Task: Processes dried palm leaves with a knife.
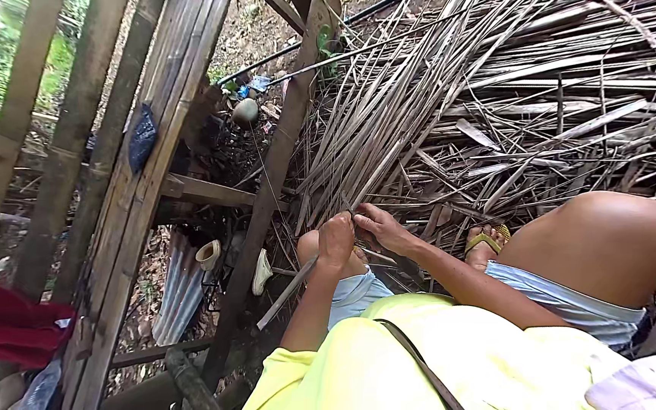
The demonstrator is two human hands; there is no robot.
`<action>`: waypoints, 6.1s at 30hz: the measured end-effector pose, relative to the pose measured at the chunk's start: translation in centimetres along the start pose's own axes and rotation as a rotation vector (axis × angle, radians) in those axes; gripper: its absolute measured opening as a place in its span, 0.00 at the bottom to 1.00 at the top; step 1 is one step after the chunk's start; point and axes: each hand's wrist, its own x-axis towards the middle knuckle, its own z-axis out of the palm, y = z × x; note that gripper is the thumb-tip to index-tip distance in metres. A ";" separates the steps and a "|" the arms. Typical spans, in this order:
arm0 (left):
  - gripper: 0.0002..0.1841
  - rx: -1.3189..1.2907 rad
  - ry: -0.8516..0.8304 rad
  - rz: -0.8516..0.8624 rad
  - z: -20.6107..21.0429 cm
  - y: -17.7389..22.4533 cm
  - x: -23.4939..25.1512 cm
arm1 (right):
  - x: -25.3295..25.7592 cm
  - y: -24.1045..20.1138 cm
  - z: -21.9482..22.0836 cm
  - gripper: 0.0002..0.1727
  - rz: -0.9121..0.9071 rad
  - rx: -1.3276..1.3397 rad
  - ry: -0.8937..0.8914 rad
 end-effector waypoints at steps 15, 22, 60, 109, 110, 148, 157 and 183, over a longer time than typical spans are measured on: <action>0.12 0.092 -0.125 -0.010 -1.7 -0.8 0.6 | 0.8 1.3 -2.1 0.26 -0.090 -0.430 0.060; 0.14 0.144 -0.259 -0.073 -2.3 -0.7 -0.8 | 3.0 2.1 -7.2 0.22 -0.003 -0.368 0.248; 0.21 0.072 -0.201 -0.174 -2.0 -1.7 0.0 | 0.3 -0.2 -1.0 0.29 0.081 0.006 0.070; 0.11 -0.268 -0.020 -0.048 -1.1 -4.0 1.7 | -0.8 -0.9 0.1 0.36 0.045 0.065 -0.171; 0.11 -0.251 -0.002 -0.032 -1.0 -3.7 1.6 | -0.8 -0.9 0.1 0.36 0.040 0.061 -0.166; 0.16 0.064 0.182 0.010 1.2 -0.8 -1.7 | 1.3 0.9 -2.1 0.20 -0.078 -0.606 0.108; 0.16 -0.013 0.031 -0.138 -0.6 -3.3 -2.8 | 2.5 -0.8 -11.6 0.27 0.048 -0.102 0.746; 0.13 -0.366 -0.267 -0.202 -3.3 -5.5 -1.4 | 1.1 -2.1 -9.9 0.27 -0.052 0.086 0.584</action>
